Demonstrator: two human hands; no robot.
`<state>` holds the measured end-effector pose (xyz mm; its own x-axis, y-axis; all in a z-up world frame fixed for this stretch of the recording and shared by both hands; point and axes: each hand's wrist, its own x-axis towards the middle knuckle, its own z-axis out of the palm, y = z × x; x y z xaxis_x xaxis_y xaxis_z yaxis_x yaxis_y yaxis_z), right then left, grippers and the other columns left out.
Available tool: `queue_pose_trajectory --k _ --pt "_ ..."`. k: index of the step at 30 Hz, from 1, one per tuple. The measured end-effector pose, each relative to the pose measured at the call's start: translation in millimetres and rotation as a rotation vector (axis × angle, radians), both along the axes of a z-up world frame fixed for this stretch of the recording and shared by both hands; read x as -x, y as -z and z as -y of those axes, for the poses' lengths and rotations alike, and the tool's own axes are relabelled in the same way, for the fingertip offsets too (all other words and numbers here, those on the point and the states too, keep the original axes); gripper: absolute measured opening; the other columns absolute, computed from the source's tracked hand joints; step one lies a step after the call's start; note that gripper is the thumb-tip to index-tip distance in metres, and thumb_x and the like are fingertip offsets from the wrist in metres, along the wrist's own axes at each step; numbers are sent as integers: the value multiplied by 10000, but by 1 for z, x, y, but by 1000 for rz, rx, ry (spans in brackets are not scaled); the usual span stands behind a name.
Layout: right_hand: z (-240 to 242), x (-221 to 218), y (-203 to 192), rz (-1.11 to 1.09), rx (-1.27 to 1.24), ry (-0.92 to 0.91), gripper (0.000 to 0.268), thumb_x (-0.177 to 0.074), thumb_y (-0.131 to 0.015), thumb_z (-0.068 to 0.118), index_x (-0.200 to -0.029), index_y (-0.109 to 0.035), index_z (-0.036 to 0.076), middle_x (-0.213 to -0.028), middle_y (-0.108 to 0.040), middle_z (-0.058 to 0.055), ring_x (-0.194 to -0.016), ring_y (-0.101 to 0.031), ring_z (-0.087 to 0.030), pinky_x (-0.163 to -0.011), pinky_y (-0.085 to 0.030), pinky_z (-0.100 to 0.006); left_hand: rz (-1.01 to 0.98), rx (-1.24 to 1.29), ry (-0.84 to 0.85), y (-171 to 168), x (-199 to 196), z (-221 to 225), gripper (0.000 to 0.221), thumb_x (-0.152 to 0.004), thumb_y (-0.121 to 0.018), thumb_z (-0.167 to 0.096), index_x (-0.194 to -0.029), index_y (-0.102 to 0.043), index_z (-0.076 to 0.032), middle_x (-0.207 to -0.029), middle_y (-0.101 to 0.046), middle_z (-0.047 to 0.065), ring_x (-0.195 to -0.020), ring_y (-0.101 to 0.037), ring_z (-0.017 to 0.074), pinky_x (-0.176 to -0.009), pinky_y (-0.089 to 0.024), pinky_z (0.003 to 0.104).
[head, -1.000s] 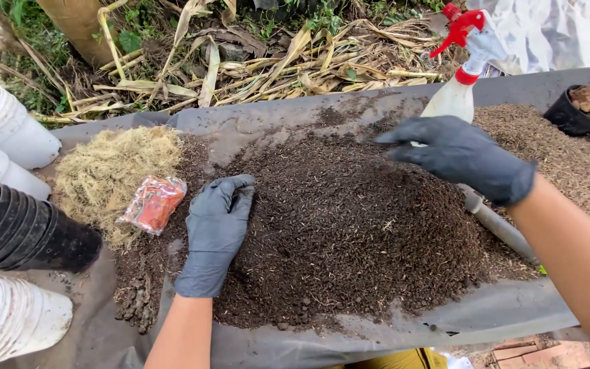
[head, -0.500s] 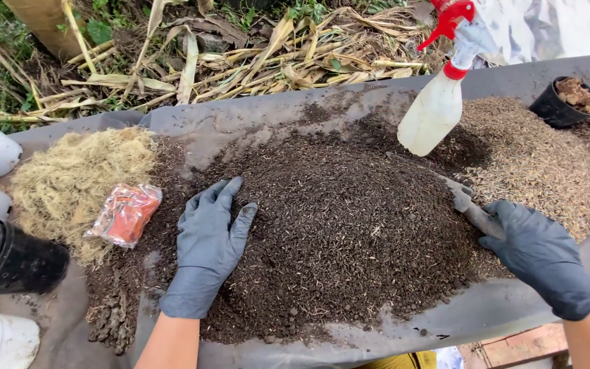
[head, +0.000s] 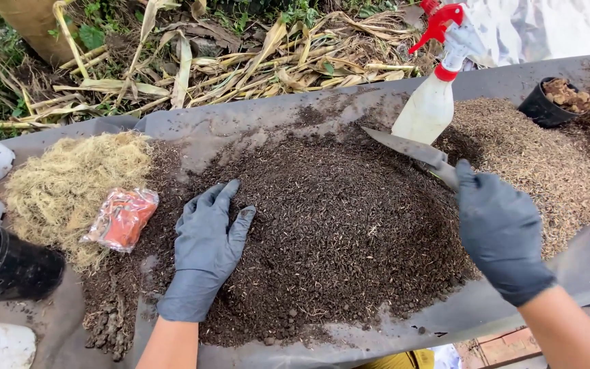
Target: Preparing potting soil for seed pots by mixing and aerating it on a work table using a trowel and hands.
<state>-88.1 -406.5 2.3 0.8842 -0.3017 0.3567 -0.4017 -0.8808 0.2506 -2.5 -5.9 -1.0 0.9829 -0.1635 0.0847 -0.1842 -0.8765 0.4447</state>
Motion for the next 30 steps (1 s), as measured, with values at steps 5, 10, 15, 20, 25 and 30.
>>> queue_pose_trajectory --k 5,10,15,20,25,30 --pt "13 -33 53 103 565 -254 505 -1129 -475 182 -1629 -439 130 -817 -506 24 -565 -510 -148 -454 -354 -305 20 30 11 1 0 -2 730 -908 -356 -681 -1519 -488 -304 -1492 -494 110 -1336 -411 412 -1049 -361 631" --pt "-7 -13 -6 -270 -117 -105 449 -1136 -226 418 -1073 -578 146 -724 -556 -13 -468 -520 -158 -375 -450 -319 4 20 0 2 -1 -2 731 -907 -361 -685 -1526 -478 -314 -1498 -488 111 -1339 -407 421 -1054 -353 641" --pt "20 13 -8 -244 -168 -121 530 -1044 -306 535 -1550 -450 465 -652 -447 66 -448 -408 -110 -371 -418 -259 -37 9 -17 1 -2 0 750 -896 -349 -700 -1533 -468 -323 -1512 -471 105 -1353 -391 414 -1054 -355 645" --pt "40 46 -19 184 -245 -422 730 -1088 -696 9 -1641 -421 398 -720 -439 -31 -526 -343 -240 -494 -270 -425 25 -5 7 6 -3 -2 722 -913 -371 -668 -1526 -483 -303 -1478 -509 108 -1294 -436 415 -1024 -388 623" --pt "55 76 -7 59 -260 -87 116 -1142 -535 235 -1243 -477 239 -711 -523 -76 -589 -504 -321 -587 -398 -442 -23 -32 -8 2 -3 -1 741 -901 -335 -689 -1545 -449 -340 -1501 -480 93 -1309 -417 409 -1034 -379 627" --pt "38 72 1 66 -743 404 855 -1238 -329 730 -745 -682 128 -542 -441 -80 -460 -345 -250 -470 -175 -407 13 -38 -6 6 -3 -1 711 -912 -368 -674 -1524 -481 -330 -1492 -499 99 -1296 -440 426 -1047 -375 618"
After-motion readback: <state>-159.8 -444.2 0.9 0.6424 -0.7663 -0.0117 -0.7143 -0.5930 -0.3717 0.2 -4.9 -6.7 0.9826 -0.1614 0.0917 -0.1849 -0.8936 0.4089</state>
